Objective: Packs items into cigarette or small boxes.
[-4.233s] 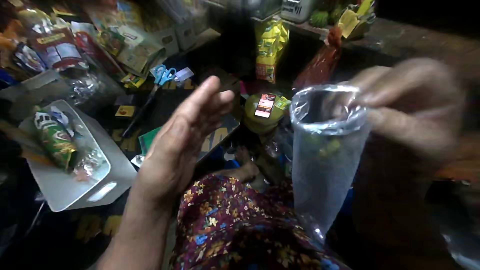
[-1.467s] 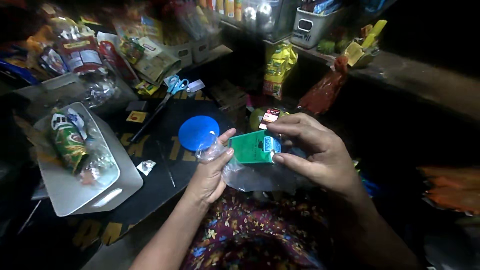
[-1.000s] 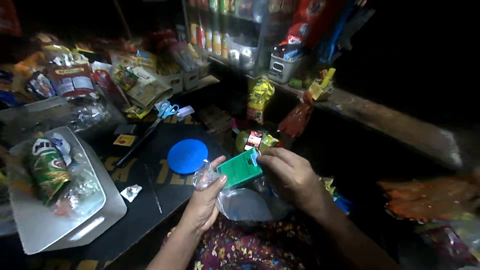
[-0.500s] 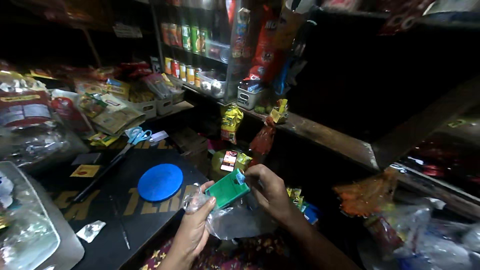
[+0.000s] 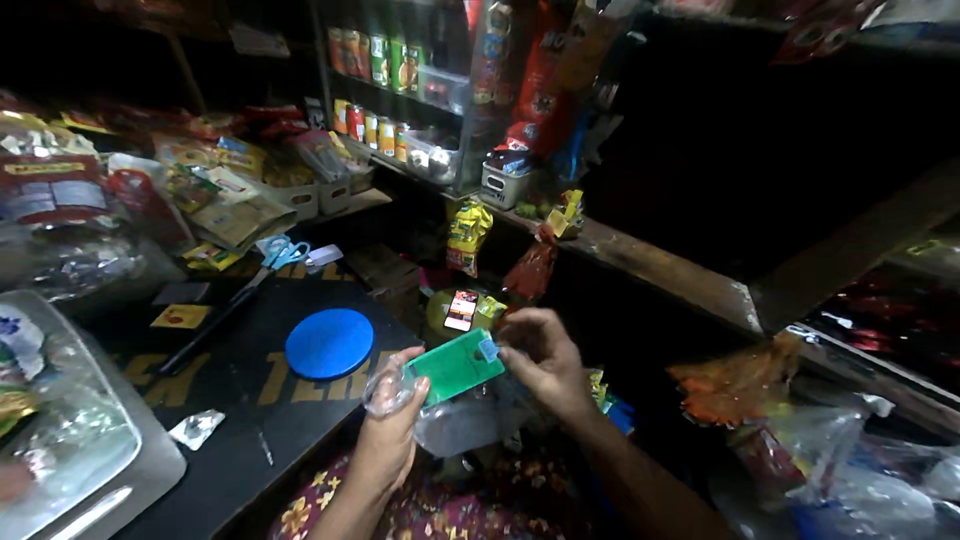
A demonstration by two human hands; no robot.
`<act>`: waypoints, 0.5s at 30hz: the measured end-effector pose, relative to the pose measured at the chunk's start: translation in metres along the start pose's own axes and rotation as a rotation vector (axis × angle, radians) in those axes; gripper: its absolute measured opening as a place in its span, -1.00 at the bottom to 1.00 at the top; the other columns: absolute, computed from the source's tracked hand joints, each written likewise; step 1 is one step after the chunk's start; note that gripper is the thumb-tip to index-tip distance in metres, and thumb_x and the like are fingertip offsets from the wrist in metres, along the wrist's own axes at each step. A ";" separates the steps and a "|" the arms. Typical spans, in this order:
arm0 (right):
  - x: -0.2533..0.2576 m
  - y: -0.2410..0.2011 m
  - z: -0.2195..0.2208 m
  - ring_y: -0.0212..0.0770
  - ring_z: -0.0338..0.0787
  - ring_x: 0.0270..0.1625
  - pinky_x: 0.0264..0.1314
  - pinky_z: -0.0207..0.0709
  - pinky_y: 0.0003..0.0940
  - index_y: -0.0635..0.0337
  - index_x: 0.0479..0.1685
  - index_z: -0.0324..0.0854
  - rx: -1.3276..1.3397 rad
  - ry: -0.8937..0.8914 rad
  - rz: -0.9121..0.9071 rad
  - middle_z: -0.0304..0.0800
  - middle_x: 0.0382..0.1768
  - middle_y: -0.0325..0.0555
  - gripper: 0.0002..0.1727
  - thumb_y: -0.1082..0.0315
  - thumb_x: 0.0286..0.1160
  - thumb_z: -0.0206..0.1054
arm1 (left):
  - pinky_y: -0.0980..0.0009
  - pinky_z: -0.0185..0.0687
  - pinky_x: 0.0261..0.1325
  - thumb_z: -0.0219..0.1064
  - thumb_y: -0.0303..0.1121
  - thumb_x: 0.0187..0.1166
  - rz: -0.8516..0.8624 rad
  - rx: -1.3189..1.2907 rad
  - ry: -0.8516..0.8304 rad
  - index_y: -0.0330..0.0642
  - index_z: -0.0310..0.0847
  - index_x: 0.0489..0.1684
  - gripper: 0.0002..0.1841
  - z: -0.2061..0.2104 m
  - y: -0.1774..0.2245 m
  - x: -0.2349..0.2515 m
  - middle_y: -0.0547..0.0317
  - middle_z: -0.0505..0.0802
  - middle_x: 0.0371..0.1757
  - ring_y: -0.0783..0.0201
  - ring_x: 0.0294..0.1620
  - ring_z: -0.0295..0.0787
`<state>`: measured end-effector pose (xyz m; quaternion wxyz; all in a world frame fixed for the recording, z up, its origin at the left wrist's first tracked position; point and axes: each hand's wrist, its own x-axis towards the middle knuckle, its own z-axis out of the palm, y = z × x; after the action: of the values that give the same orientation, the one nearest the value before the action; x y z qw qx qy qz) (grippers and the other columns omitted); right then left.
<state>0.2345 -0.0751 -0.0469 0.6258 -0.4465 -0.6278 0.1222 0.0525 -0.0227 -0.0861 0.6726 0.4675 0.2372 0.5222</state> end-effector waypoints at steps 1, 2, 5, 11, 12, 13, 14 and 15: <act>0.000 -0.001 0.002 -0.58 0.78 -0.12 0.00 0.70 -0.60 0.26 0.11 0.50 0.130 0.032 0.081 0.80 -0.16 -0.34 -0.65 0.65 0.33 0.32 | 0.49 0.80 0.08 0.14 -0.66 0.56 -0.045 -0.042 -0.008 -0.33 0.38 0.41 -0.58 -0.002 -0.001 0.003 0.24 0.79 0.07 0.45 0.00 0.82; -0.001 0.000 0.003 -0.57 0.79 -0.17 -0.05 0.70 -0.60 0.12 0.07 0.50 0.261 0.049 0.150 0.81 -0.23 -0.40 -0.63 0.67 0.32 0.32 | 0.45 0.80 0.09 0.11 -0.66 0.60 -0.098 -0.093 -0.019 -0.31 0.36 0.43 -0.59 -0.004 -0.003 0.005 0.21 0.79 0.07 0.41 0.00 0.82; -0.003 0.007 0.011 -0.49 0.81 -0.26 -0.11 0.69 -0.59 -0.03 -0.01 0.55 0.618 0.049 0.283 0.85 -0.32 -0.31 -0.63 0.66 0.32 0.32 | 0.33 0.81 0.12 0.02 -0.66 0.64 -0.239 -0.270 -0.039 -0.23 0.38 0.38 -0.63 -0.012 -0.012 0.010 0.11 0.82 0.02 0.29 0.00 0.85; -0.005 0.007 0.026 -0.43 0.84 -0.25 -0.13 0.73 -0.53 -0.07 -0.14 0.69 0.969 0.007 0.476 0.87 -0.27 -0.22 -0.68 0.61 0.26 0.42 | 0.30 0.82 0.09 -0.03 -0.64 0.67 -0.347 -0.497 -0.087 -0.09 0.48 0.18 -0.69 -0.018 -0.019 0.011 0.14 0.88 -0.08 0.26 -0.05 0.88; -0.005 0.006 0.028 -0.43 0.84 -0.24 -0.12 0.74 -0.53 -0.07 -0.15 0.70 1.009 -0.013 0.489 0.86 -0.27 -0.22 -0.69 0.60 0.25 0.44 | 0.30 0.82 0.09 -0.01 -0.63 0.65 -0.348 -0.516 -0.116 -0.08 0.50 0.18 -0.69 -0.020 -0.020 0.012 0.13 0.88 -0.07 0.25 -0.04 0.88; -0.006 0.005 0.031 -0.43 0.83 -0.24 -0.10 0.73 -0.53 -0.08 -0.14 0.70 1.047 -0.040 0.496 0.85 -0.27 -0.24 -0.70 0.58 0.27 0.45 | 0.30 0.81 0.10 0.03 -0.62 0.63 -0.350 -0.533 -0.146 -0.07 0.53 0.18 -0.69 -0.022 -0.021 0.013 0.12 0.89 -0.06 0.25 -0.03 0.88; -0.006 0.004 0.034 -0.41 0.83 -0.22 -0.06 0.74 -0.51 -0.08 -0.14 0.71 1.084 -0.062 0.507 0.84 -0.27 -0.23 -0.70 0.58 0.28 0.45 | 0.30 0.81 0.11 0.08 -0.60 0.61 -0.351 -0.549 -0.175 -0.05 0.58 0.18 -0.68 -0.023 -0.022 0.014 0.12 0.90 -0.05 0.26 -0.02 0.88; -0.007 0.003 0.037 -0.39 0.84 -0.21 -0.03 0.75 -0.47 -0.07 -0.13 0.72 1.119 -0.077 0.518 0.85 -0.27 -0.21 -0.70 0.59 0.29 0.44 | 0.33 0.81 0.12 0.14 -0.56 0.59 -0.353 -0.558 -0.208 -0.02 0.62 0.19 -0.68 -0.024 -0.023 0.014 0.14 0.91 -0.05 0.28 -0.01 0.89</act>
<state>0.2013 -0.0634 -0.0600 0.6921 -0.1835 -0.3619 0.5970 0.0491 -0.0008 -0.1150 0.8751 0.2682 0.0929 0.3920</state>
